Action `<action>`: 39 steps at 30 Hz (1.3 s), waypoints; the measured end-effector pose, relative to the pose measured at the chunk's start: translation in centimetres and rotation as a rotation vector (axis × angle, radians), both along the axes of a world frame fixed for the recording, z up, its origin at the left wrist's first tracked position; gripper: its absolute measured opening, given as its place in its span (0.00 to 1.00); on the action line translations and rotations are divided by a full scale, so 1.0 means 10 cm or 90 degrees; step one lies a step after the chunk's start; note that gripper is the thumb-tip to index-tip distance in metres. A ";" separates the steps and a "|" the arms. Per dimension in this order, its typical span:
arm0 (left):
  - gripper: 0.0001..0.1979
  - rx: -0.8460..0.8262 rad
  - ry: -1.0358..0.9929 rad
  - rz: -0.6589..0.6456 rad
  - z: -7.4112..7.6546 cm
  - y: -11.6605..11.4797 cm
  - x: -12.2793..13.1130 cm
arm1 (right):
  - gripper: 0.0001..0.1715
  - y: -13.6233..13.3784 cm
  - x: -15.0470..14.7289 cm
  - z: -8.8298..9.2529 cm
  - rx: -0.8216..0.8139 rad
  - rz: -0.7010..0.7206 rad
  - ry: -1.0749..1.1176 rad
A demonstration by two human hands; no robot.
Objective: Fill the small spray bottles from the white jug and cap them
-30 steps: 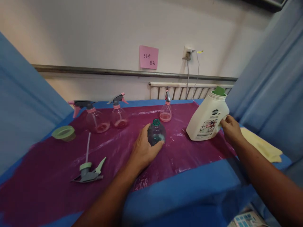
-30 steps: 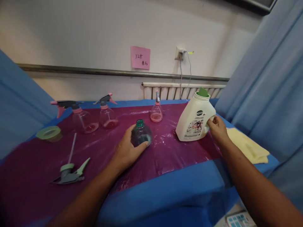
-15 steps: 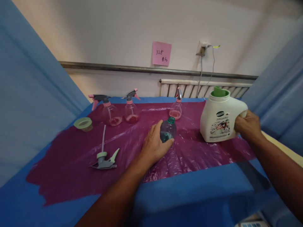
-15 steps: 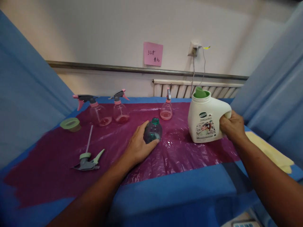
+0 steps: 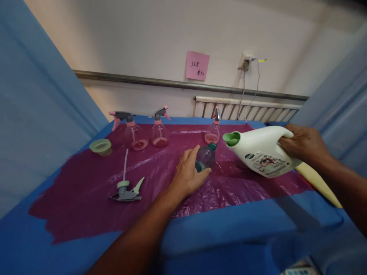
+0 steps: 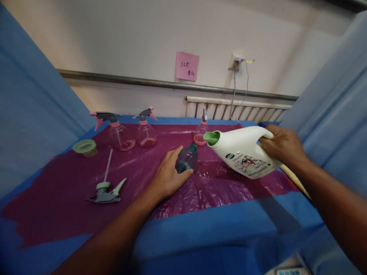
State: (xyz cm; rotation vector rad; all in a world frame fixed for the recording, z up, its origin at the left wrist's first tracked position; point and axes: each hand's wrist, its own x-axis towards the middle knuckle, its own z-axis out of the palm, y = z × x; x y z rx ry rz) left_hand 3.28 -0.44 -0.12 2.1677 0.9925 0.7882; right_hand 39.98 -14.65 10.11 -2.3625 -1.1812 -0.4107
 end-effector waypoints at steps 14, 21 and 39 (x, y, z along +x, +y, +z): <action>0.46 0.021 -0.011 -0.020 0.00 -0.02 -0.03 | 0.15 -0.01 -0.02 0.22 -0.204 -0.060 -0.170; 0.46 0.037 -0.004 -0.034 0.02 -0.03 -0.04 | 0.16 0.00 -0.09 0.35 -0.221 -0.055 -0.213; 0.46 0.073 0.015 -0.042 0.00 -0.02 0.00 | 0.24 -0.05 -0.18 0.67 -0.221 -0.012 -0.341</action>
